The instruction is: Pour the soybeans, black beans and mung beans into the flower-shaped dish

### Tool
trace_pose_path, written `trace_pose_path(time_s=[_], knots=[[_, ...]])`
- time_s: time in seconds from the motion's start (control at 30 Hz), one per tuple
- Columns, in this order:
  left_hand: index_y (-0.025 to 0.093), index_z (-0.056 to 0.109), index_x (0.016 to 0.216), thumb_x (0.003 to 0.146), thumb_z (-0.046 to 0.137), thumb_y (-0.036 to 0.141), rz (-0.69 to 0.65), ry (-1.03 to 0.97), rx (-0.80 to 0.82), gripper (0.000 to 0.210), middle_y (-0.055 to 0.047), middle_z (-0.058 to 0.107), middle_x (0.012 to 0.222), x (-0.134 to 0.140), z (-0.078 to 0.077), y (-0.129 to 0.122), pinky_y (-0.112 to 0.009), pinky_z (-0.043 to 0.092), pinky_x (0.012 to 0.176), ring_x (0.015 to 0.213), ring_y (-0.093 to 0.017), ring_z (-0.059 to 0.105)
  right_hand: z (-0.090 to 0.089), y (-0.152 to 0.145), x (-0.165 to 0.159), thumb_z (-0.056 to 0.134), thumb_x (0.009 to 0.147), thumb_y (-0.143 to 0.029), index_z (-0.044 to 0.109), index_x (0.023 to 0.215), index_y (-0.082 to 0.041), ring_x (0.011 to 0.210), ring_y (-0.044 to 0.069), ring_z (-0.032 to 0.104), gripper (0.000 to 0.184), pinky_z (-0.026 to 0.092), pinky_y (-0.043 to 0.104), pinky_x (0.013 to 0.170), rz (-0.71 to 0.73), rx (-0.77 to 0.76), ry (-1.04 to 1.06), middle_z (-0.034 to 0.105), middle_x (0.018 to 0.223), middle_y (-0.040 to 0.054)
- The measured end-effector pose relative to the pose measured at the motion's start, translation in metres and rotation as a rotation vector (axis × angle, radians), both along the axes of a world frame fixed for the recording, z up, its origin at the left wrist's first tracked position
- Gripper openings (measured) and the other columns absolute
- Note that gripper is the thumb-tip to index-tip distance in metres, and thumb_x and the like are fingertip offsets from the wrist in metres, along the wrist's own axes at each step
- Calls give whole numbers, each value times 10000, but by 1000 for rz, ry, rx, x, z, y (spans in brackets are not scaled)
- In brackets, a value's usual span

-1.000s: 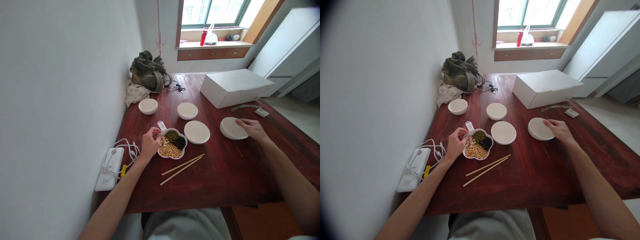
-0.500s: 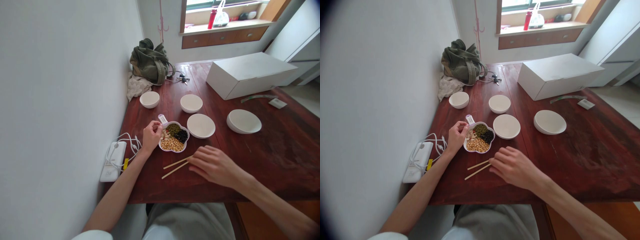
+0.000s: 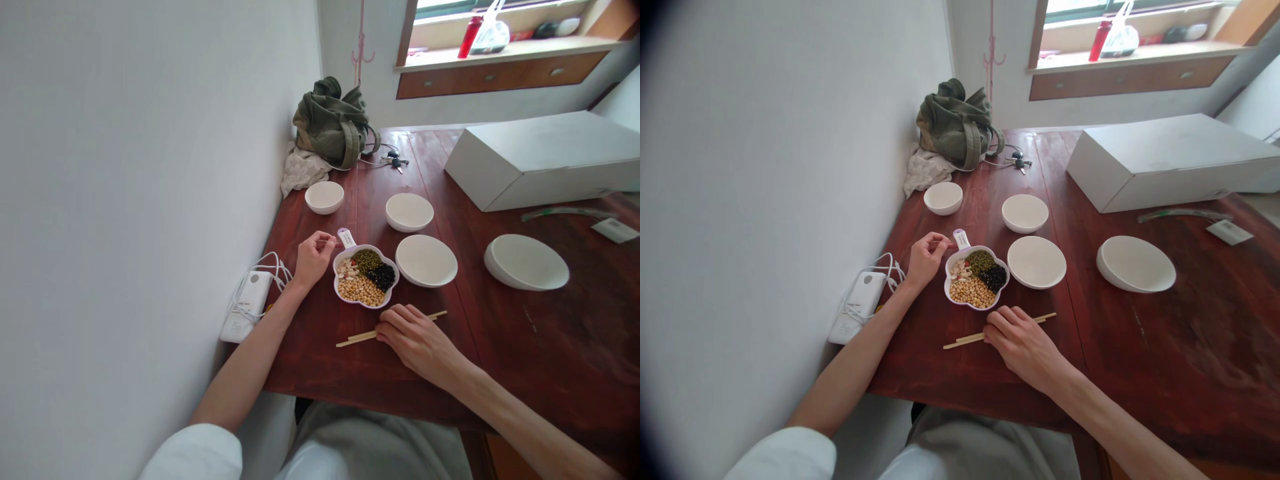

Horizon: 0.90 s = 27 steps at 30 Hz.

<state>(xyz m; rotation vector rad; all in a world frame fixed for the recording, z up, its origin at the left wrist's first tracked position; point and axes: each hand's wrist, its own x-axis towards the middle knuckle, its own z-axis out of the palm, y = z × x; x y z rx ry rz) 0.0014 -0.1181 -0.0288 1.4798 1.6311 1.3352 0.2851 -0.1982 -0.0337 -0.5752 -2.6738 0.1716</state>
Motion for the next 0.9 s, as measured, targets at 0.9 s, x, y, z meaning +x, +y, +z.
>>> trace_pose_path(time_s=[0.9], knots=[[189,574,1224,976,557,306,-28,-156,-16,275,-121,663,1348,38,-8,-18,-419,521,1109,1204,-223,684,71,5,113,675,1007,-152,655,950,-191,653,104,644,72,455,241,641,-438,167,341,692,770,-15]])
